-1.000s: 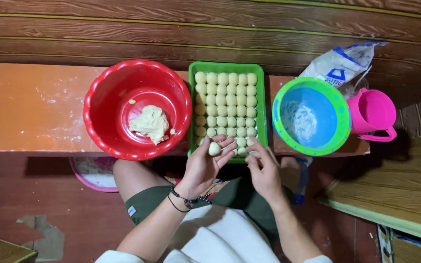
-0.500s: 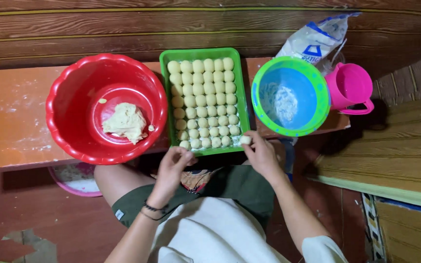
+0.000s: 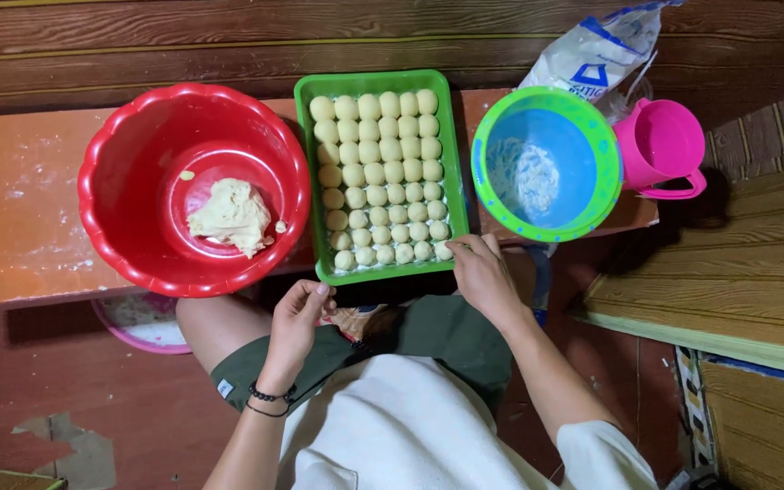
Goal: The person takes small pieces of dough from a red bowl and rolls them into balls by hand. The finished dough balls are placed into a green tray. The person occasionally dips their hands into a blue bowl containing white powder during the process.
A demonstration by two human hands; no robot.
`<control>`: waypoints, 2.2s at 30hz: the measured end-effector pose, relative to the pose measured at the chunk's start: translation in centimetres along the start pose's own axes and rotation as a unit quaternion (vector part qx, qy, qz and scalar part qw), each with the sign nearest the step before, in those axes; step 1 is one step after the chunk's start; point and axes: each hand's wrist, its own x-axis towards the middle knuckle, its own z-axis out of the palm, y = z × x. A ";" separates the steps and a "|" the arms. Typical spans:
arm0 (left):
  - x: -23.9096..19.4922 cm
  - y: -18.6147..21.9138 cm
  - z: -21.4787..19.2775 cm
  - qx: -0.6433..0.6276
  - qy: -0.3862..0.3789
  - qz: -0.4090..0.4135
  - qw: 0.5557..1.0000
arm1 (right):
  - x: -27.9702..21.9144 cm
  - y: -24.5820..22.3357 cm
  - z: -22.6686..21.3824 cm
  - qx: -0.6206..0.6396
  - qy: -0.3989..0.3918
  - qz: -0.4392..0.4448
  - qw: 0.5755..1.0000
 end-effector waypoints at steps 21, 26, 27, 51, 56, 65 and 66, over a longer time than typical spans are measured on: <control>-1.0 5.7 4.8 -0.236 -0.099 0.037 0.966 | 3.9 -15.8 -7.8 0.194 0.103 -0.154 0.963; -2.6 11.7 2.9 -0.440 -0.056 0.011 0.896 | 5.5 -23.7 -0.9 0.178 0.105 -0.341 0.917; -2.8 11.9 1.1 -0.444 -0.053 0.018 0.894 | 6.5 -23.8 -0.7 0.176 0.103 -0.349 0.915; -6.8 4.9 -11.4 0.003 0.263 0.108 0.959 | 25.4 -30.3 7.7 -0.050 -0.266 -0.225 0.936; -2.3 8.7 -9.8 0.154 0.210 0.267 0.928 | 26.0 -25.7 1.2 0.146 -0.187 -0.268 0.934; 7.9 15.3 -7.2 0.343 0.108 0.330 0.873 | 21.8 -26.0 -6.0 0.215 -0.028 -0.351 0.911; 8.0 14.7 -6.8 0.341 0.106 0.326 0.875 | 20.9 -25.8 -6.4 0.215 -0.033 -0.348 0.912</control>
